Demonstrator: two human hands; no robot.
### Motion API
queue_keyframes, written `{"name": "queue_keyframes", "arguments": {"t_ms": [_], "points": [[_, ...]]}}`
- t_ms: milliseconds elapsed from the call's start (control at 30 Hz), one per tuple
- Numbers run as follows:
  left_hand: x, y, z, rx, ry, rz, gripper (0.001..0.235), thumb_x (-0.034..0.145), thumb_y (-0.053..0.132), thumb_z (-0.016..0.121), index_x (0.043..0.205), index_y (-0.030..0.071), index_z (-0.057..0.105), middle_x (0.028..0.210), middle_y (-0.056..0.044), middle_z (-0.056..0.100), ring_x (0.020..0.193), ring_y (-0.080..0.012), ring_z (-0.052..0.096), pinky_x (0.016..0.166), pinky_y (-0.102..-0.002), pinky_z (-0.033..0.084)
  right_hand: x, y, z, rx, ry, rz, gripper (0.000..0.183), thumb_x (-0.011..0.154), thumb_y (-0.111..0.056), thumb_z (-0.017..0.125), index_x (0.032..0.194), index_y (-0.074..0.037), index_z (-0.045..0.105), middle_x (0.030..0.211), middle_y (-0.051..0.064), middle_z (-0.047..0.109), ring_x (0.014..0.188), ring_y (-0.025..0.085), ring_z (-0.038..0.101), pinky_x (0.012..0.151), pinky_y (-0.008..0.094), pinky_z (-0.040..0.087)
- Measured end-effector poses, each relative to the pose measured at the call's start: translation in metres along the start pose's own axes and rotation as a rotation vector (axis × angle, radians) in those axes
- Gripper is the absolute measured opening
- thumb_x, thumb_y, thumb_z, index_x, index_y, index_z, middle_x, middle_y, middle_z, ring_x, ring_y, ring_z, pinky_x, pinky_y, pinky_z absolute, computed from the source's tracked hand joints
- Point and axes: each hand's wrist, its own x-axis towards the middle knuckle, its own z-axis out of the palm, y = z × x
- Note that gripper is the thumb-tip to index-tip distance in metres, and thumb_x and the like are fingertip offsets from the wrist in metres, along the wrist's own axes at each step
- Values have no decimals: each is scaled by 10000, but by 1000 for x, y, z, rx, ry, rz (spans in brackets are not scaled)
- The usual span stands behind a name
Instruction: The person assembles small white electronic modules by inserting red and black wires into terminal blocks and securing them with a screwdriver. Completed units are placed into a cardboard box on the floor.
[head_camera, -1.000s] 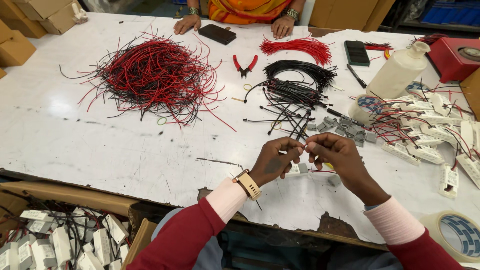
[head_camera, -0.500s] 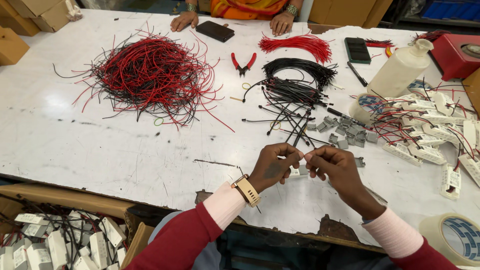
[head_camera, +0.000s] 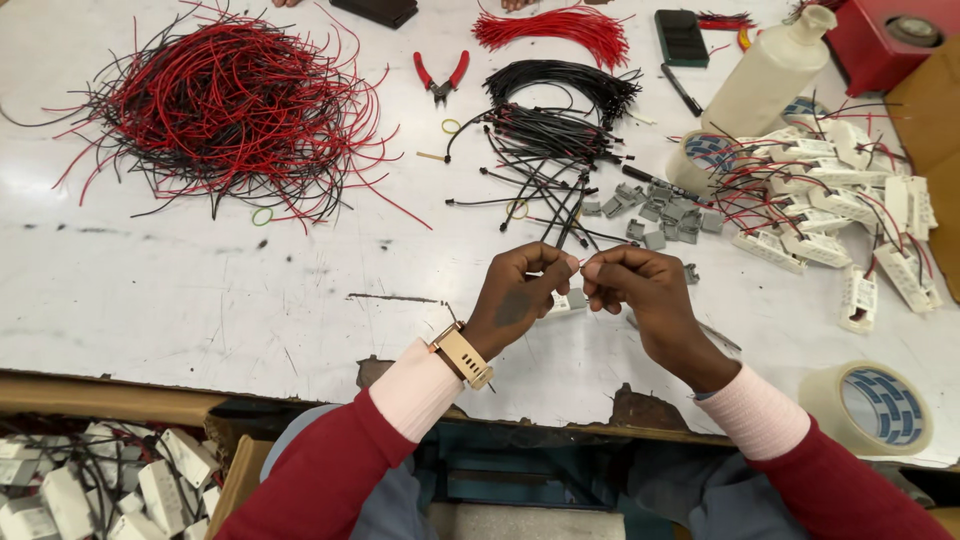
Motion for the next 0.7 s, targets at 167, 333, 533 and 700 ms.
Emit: {"name": "queue_keyframes", "arguments": {"t_ms": [167, 333, 533, 700], "points": [[3, -7, -3, 54, 54, 44, 237, 964, 238, 698, 916, 7, 717, 712, -11, 655, 535, -29, 460, 470, -221, 371, 0, -6, -2, 63, 67, 43, 181, 972, -176, 623, 950, -10, 691, 793, 42, 695, 646, 120, 637, 576, 255, 434], [4, -10, -6, 158, 13, 242, 225, 1001, 228, 695, 957, 12, 738, 773, 3, 691, 694, -30, 576, 640, -207, 490, 1, -7, -5, -9, 18, 21, 255, 990, -252, 625, 945, -17, 714, 770, 15, 686, 608, 88, 598, 535, 233, 409], [-6, -4, -1, 386, 108, 379, 180, 917, 211, 759, 982, 43, 756, 875, -23, 734, 730, -88, 640, 649, -257, 528, 2, -3, 2, -91, 77, 82, 216, 947, -236, 704, 926, -21, 701, 685, 4, 616, 530, 72, 521, 438, 224, 331], [-4, -9, -1, 403, 122, 394, 181, 931, 210, 755, 997, 42, 756, 887, -38, 743, 747, -89, 641, 650, -260, 526, 0, -3, 5, 22, -2, 113, 256, 966, -250, 688, 893, -4, 688, 697, 6, 615, 523, 67, 492, 440, 220, 334]]}}
